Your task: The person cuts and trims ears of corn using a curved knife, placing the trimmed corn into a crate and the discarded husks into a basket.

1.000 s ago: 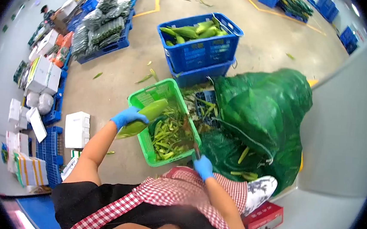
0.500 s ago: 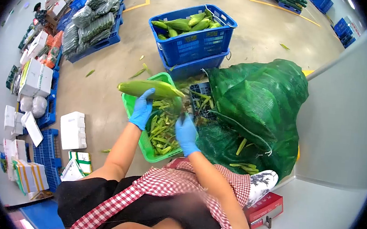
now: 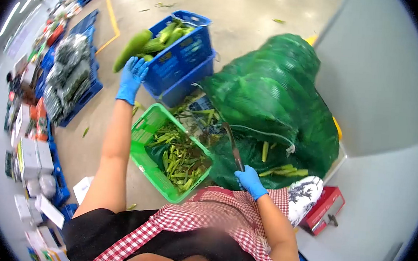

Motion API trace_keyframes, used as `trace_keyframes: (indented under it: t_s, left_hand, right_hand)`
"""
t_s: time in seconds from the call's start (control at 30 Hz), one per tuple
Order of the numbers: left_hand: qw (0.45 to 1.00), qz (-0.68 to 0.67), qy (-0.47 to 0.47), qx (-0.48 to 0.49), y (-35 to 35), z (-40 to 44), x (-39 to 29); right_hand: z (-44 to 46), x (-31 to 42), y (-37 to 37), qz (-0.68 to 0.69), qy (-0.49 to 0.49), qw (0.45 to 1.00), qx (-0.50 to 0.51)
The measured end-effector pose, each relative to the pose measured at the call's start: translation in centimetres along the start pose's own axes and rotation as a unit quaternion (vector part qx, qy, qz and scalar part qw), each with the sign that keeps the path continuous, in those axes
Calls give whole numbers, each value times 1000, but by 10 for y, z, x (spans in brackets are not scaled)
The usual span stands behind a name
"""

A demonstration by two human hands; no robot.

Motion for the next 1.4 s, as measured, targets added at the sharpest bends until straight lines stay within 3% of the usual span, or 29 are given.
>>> trace_keyframes:
  t_s: [0.03, 0.1, 0.13, 0.17, 0.2, 0.27, 0.3, 0.43, 0.53, 0.57, 0.63, 0.7, 0.77, 0.83, 0.9, 0.97, 1.07, 1.1, 1.13, 1.17, 1.27, 1.4]
  left_hand:
    - [995, 75, -13, 67, -28, -6, 8]
    - [970, 225, 42, 79, -86, -49, 52]
    - [912, 308, 117, 246, -91, -48, 100]
    - [814, 373, 184, 405, -84, -48, 157]
    - [734, 425, 188, 495, -79, -59, 223]
    - [653, 488, 282, 506, -92, -134, 292]
    - [650, 507, 378, 421, -111, -176, 313]
    - [543, 532, 333, 558, -182, -248, 450]
    - [623, 562, 124, 530, -258, -277, 545]
    - [641, 567, 54, 515, -278, -283, 574]
    - [735, 513, -53, 441, -322, -277, 636]
    - [796, 504, -92, 321, -361, -263, 694]
    - [804, 543, -158, 184, -398, -251, 734]
    - [756, 614, -190, 120, -421, -223, 773]
    - [733, 662, -126, 91, -433, -174, 801]
    - [648, 740, -172, 57, -424, -112, 835]
    - [665, 746, -9, 27, -368, -2, 875]
    - [666, 743, 53, 28, -332, 32, 892]
    - [648, 755, 51, 79, -315, 55, 897]
    - [631, 763, 49, 131, -307, 64, 907]
    - [660, 749, 22, 60, -319, 35, 897]
    - [737, 662, 118, 66, -383, -55, 879]
  right_hand:
    - [-1, 4, 15, -1, 54, 998, -14]
    - [-9, -5, 53, 8, 148, 987, -60]
    - [-23, 3, 75, 45, 166, 980, -98]
    - [-38, 16, 102, 79, 185, 970, -139]
    - [-32, 18, 132, 114, 215, 945, -217]
    - [-37, 12, 192, 205, 243, 889, -329]
    - [-34, 5, 224, 265, 239, 862, -361]
    - [4, -55, 318, 411, 162, 817, -371]
    - [34, -93, 347, 460, 68, 798, -385]
    - [32, -84, 349, 539, 65, 768, -341]
    - [27, -78, 351, 602, 70, 734, -306]
    - [15, -80, 357, 615, 37, 720, -318]
    - [5, -78, 367, 691, 14, 664, -286]
    - [-2, -88, 376, 731, -11, 633, -255]
    - [-17, -88, 386, 745, -59, 616, -249]
    - [-27, -102, 393, 787, -92, 572, -213]
    - [-32, -115, 409, 794, -138, 526, -271]
    - [-33, -117, 413, 780, -144, 536, -288]
    - [-32, -117, 415, 776, -134, 537, -304]
    - [-30, -119, 417, 771, -122, 537, -320]
    - [-28, -122, 417, 764, -124, 557, -301]
    - [-28, -111, 409, 770, -117, 574, -254]
Point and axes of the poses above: each hand's wrist, its own z-axis towards the middle knuckle, its own y-axis out of the back of the hand, x = y × z, the point moved 4 cm from there along z, towards the middle knuckle, and after that the axes turned 7 degrees about z, right-handed, at the moved point
